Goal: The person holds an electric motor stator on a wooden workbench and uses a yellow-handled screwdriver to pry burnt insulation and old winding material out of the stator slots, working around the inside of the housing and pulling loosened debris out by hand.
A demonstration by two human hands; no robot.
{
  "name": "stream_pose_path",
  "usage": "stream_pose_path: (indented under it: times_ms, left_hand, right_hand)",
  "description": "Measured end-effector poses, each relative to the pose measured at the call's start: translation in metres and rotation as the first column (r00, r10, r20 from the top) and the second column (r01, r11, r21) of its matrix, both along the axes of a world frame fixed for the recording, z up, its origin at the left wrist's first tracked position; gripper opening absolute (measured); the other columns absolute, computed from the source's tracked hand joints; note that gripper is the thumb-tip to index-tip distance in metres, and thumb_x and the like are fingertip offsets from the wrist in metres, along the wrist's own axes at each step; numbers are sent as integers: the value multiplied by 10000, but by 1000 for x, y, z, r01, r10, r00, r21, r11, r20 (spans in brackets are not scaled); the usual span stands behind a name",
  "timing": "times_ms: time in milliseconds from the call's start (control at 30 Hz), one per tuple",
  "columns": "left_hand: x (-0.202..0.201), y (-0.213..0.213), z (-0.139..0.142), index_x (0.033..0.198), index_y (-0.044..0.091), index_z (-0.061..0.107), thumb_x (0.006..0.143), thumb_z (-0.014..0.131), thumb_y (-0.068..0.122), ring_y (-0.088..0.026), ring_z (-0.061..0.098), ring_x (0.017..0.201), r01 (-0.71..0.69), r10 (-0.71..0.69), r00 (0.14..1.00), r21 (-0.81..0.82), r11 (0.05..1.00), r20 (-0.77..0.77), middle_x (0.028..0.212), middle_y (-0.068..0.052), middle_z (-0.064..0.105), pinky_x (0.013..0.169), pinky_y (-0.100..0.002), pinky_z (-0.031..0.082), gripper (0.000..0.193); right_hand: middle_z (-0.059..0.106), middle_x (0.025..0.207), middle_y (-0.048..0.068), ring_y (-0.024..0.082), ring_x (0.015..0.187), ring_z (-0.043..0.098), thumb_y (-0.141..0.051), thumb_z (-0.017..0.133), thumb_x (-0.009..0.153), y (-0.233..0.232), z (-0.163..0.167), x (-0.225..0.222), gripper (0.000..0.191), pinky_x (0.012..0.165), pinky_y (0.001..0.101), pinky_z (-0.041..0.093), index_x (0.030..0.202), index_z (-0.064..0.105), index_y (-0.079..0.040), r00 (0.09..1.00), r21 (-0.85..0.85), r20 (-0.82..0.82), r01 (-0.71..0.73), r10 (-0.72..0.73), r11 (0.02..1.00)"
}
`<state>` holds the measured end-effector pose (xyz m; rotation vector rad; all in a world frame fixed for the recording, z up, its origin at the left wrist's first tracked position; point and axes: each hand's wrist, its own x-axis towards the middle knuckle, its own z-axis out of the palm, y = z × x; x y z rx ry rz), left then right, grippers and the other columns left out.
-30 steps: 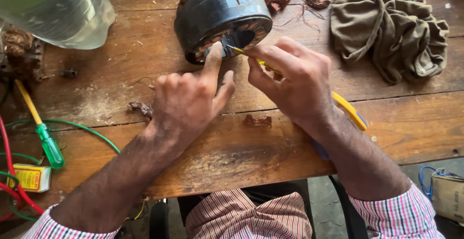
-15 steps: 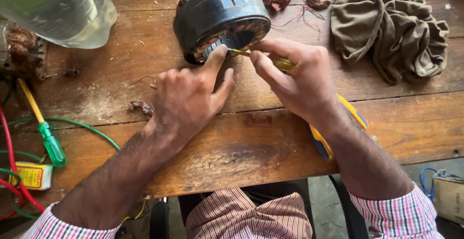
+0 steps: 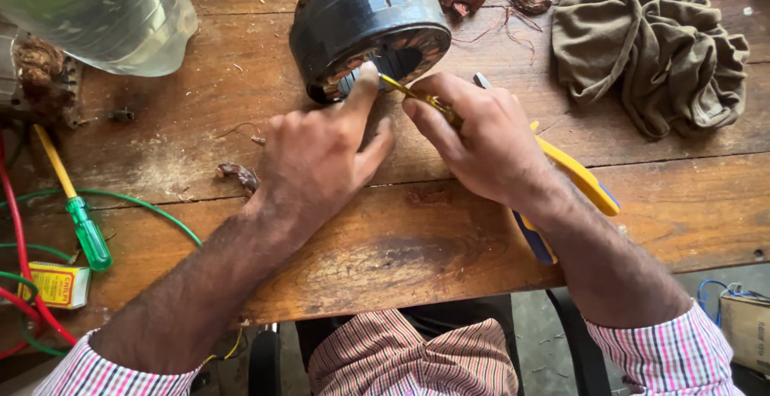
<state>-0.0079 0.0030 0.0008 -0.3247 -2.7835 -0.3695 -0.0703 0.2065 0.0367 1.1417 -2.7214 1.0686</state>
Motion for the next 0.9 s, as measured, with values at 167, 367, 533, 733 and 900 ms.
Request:
stream_pose_path:
  times_ms: [167,367,533,733,900]
  left_hand:
    - [0,1,6,1507,49,437,1039,593,419,-182,637,385,-30,35,999,-134,991,37,542,-88,663,351,-369,540,617]
    - [9,3,12,1538,55,444,1052,601,461,-195,619,427,-61,47,994,-143,988,-100,517,-22,616,419,-391,524,652]
    - [8,4,13,1484,-18,512,1009,637,436,-147,582,345,-59,29,991,-242,969,-128,463,-9,600,341,-361,489,670]
    - [13,8,13,1358,-9,644,998,675,442,-161,610,422,-122,70,971,-220,968,-230,502,-7,610,387,-358,484,578]
    - [12,6,10,1361,11,626,1021,668,431,-172,629,444,-109,76,982,-186,977,-174,522,-14,621,402,-353,486,542]
  right_hand:
    - [719,786,160,275,615,709,-224,648,1057,-3,-1,3,263,563,405,526,1272,677,-75,994,-51,55,93,-90,994]
    - [738,907,183,245,639,713,-194,677,1086,-6,-1,8,252,582,377,526,1287,681,-41,990,-124,-94,94,-106,988]
    - [751,881,145,240,708,748,-225,723,1048,0,-1,2,208,638,366,574,1196,724,-78,957,-90,-258,109,-129,990]
    - [744,811,143,253,686,744,-225,735,1038,2,-5,0,149,624,389,574,1075,745,-81,941,5,-314,139,-130,990]
    - [745,818,147,243,671,750,-227,704,1046,-3,-8,5,179,620,383,586,1096,734,-58,974,-28,-201,99,-103,995]
